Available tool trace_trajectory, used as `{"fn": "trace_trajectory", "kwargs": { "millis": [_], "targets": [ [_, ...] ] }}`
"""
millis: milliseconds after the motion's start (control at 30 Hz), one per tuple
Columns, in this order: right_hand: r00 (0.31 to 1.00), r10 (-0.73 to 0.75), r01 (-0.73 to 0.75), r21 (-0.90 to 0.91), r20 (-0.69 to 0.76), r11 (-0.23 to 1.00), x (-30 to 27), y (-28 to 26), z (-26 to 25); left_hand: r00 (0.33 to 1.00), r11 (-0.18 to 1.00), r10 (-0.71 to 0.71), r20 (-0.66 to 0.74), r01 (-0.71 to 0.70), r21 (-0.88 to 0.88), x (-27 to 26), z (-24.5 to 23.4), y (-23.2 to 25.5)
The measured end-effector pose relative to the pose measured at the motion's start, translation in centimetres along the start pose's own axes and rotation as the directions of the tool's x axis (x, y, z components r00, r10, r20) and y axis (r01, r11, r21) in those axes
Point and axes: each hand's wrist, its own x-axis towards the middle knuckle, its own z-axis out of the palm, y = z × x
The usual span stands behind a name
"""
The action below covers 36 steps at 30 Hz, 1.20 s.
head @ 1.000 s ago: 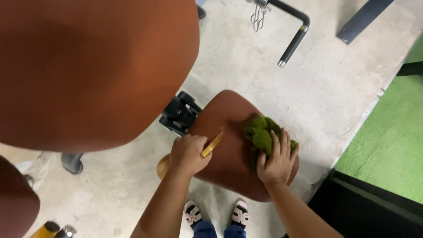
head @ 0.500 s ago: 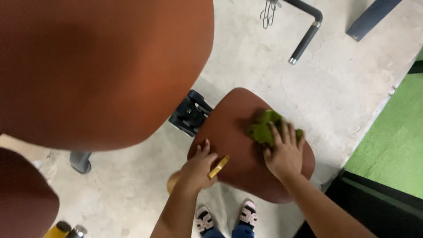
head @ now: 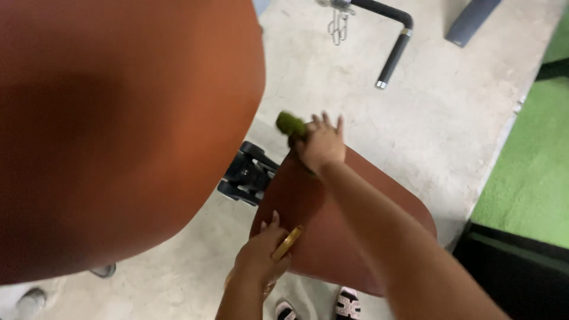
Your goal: Cleaning various parts of gym machines using a spray bottle and a green cloth.
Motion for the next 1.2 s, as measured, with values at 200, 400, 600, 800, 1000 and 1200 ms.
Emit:
{"fn": "trace_trajectory", "kwargs": {
  "millis": [200,400,600,800,1000,1200],
  "targets": [
    [0.934,0.33,-0.358,0.342,0.139,0.869,-7.0,9.0,-0.5,0.982,0.987,-0.138,0.13,0.126,0.096,-0.5,-1.7,1.8],
    [0.924,0.225,-0.227,0.028,-0.31,0.973,-22.3,16.1,5.8,0.999,0.979,0.008,-0.04,0.0,0.202,0.9,0.7,0.1],
    [0.964,0.262,-0.218,0.721,0.052,0.657,-27.6,4.9,6.8,0.998,0.987,0.044,-0.043,-0.036,0.159,2.7,1.3,-1.6],
    [0.91,-0.414,0.407,0.264,-0.032,0.874,-18.7,1.2,1.0,0.957,0.983,0.18,-0.229,-0.165,0.082,3.5,2.7,-4.5],
    [0.993,0.083,-0.065,0.212,-0.079,0.975,-11.2,9.2,4.6,0.985,0.996,0.038,-0.169,-0.024,0.082,3.5,1.3,-2.8],
    [0.862,-0.025,0.087,0.1,-0.507,0.991,-22.7,13.9,4.3,0.979,0.996,0.068,-0.19,-0.056,0.069,4.4,3.0,-4.3]
  ]
}}
